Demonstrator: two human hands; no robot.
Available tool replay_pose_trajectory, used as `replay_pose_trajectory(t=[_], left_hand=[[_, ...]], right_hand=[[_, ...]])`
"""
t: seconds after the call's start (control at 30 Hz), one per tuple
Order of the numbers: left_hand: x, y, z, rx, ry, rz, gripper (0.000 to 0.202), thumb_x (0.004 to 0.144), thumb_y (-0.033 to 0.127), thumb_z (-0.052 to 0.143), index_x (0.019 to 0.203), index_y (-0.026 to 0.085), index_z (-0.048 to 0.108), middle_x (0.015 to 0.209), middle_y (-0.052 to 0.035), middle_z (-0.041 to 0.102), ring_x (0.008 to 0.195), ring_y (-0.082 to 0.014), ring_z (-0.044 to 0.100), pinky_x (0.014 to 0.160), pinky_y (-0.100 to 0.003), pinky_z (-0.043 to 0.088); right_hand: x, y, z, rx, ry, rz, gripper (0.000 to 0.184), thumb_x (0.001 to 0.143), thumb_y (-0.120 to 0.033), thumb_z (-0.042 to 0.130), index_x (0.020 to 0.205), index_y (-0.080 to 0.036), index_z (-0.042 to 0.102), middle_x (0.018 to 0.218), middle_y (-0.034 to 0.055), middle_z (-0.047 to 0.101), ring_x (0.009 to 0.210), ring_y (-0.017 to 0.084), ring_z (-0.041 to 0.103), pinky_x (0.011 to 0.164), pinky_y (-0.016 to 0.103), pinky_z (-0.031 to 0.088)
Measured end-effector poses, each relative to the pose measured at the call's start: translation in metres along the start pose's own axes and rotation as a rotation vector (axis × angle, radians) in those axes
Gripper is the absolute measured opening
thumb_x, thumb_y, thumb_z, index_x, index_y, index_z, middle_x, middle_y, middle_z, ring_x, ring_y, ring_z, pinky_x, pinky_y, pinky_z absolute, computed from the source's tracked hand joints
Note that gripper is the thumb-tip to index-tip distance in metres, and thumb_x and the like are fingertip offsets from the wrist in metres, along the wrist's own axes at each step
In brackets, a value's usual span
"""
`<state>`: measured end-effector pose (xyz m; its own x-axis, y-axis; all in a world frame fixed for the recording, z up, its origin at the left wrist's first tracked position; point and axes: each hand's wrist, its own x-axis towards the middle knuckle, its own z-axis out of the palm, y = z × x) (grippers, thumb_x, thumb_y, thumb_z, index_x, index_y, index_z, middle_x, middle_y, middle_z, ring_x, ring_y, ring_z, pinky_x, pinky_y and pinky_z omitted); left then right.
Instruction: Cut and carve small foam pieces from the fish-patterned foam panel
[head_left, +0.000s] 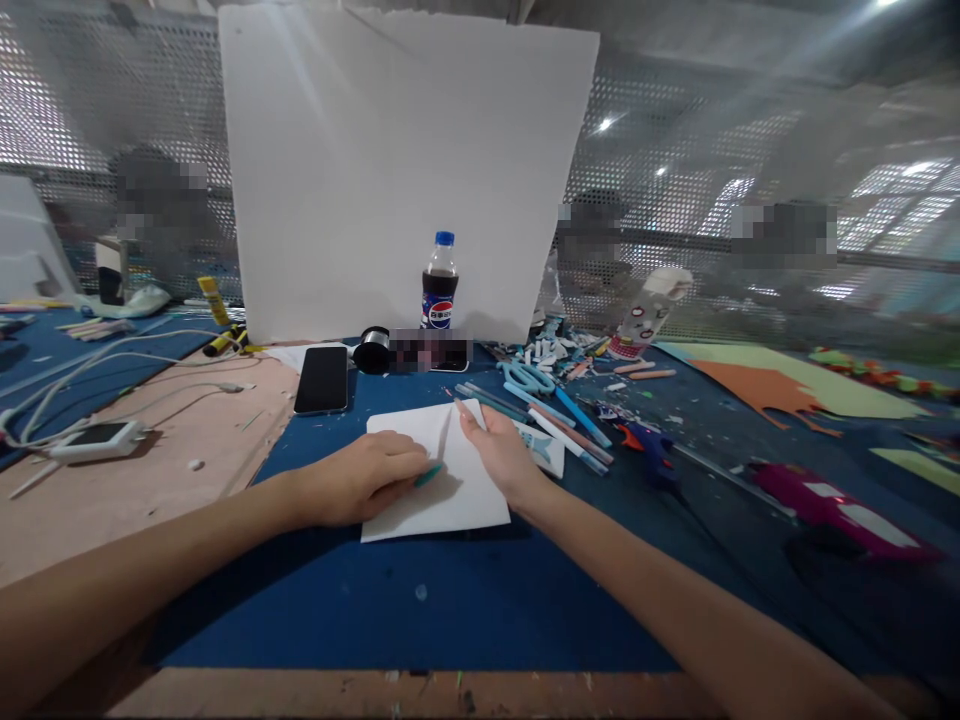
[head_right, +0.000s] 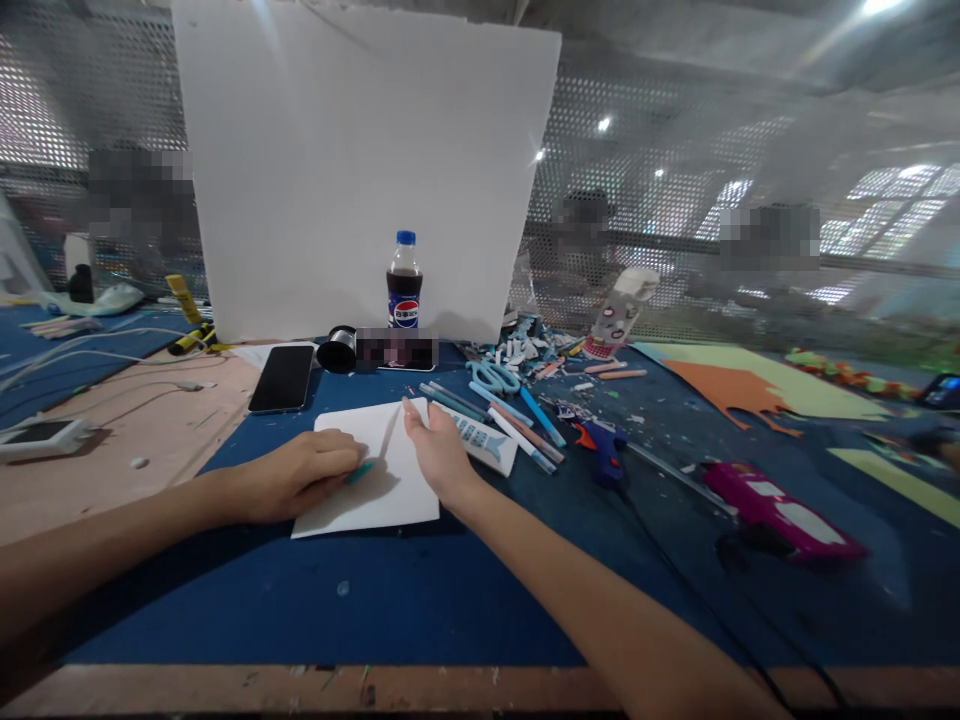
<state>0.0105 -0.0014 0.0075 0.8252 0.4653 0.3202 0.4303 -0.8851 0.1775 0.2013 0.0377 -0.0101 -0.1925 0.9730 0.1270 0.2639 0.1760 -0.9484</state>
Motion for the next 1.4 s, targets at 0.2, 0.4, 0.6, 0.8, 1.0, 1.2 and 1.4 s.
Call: replay_pose_trajectory(t=[0.2,0.4,0.6,0.8,1.0,1.2,1.4], left_hand=[[0.001,0.007,0.004,-0.074,0.004,-0.042,0.019,0.087,0.013,0.03,0.07,0.019,0.035,0.069,-0.0032,0.048,0.063,-0.0155,0.042,0.059,-0.026,0.033],[0.002,0.004,0.012,-0.091,0.001,-0.093,0.021,0.089,0.017,0.03,0.068,0.019,0.034,0.066,-0.001,0.045,0.059,-0.0134,0.04,0.057,-0.025,0.032],[0.001,-0.002,0.015,-0.18,0.09,-0.243,0.024,0.09,0.021,0.029,0.066,0.018,0.032,0.06,0.0029,0.038,0.052,-0.0098,0.035,0.052,-0.023,0.028],[0.0,-0.008,0.015,-0.381,0.198,-0.37,0.029,0.091,0.028,0.028,0.066,0.017,0.037,0.06,0.0038,0.038,0.052,-0.0085,0.035,0.05,-0.021,0.029],[0.002,-0.003,0.012,-0.555,0.085,-0.377,0.026,0.088,0.04,0.036,0.078,0.017,0.04,0.068,0.002,0.042,0.059,-0.0105,0.039,0.054,-0.022,0.037],[0.002,0.004,0.02,-0.185,0.053,-0.435,0.098,0.057,0.055,0.068,0.132,0.017,0.017,0.135,-0.0187,0.027,0.123,-0.0376,0.025,0.097,-0.054,0.028],[0.002,0.005,0.022,-0.115,-0.11,-0.557,0.109,0.062,0.067,0.055,0.141,0.014,0.001,0.146,-0.021,0.011,0.132,-0.0423,0.008,0.1,-0.06,0.02]], right_hand=[[0.003,0.0,0.005,0.019,0.026,-0.036,0.026,0.079,-0.042,0.047,0.082,-0.018,0.056,0.08,0.0034,0.062,0.078,0.02,0.056,0.068,0.03,0.044],[0.012,0.012,0.001,0.044,0.057,0.055,0.035,0.082,-0.045,0.038,0.088,-0.016,0.057,0.079,0.0045,0.061,0.07,0.017,0.055,0.061,0.028,0.045],[0.021,0.002,-0.033,-0.047,-0.121,-0.145,0.044,0.072,-0.023,0.052,0.115,-0.022,0.052,0.122,0.0086,0.048,0.089,0.017,0.057,0.074,0.032,0.047],[0.019,-0.003,-0.036,-0.429,-0.383,-0.631,0.038,0.071,-0.031,0.065,0.108,-0.027,0.062,0.125,0.004,0.053,0.121,0.023,0.039,0.103,0.045,0.021],[0.019,0.003,-0.019,-0.329,-0.154,-0.571,0.01,0.076,-0.021,0.059,0.07,-0.023,0.067,0.085,0.0022,0.069,0.096,0.02,0.058,0.089,0.038,0.039],[0.023,0.006,-0.022,-0.088,0.071,-0.291,0.012,0.075,-0.024,0.057,0.069,-0.015,0.061,0.066,0.0037,0.066,0.062,0.016,0.061,0.06,0.027,0.045],[0.018,0.006,-0.018,-0.232,0.172,-0.351,0.015,0.077,-0.027,0.055,0.069,-0.016,0.06,0.063,0.0038,0.065,0.058,0.015,0.06,0.056,0.025,0.043]])
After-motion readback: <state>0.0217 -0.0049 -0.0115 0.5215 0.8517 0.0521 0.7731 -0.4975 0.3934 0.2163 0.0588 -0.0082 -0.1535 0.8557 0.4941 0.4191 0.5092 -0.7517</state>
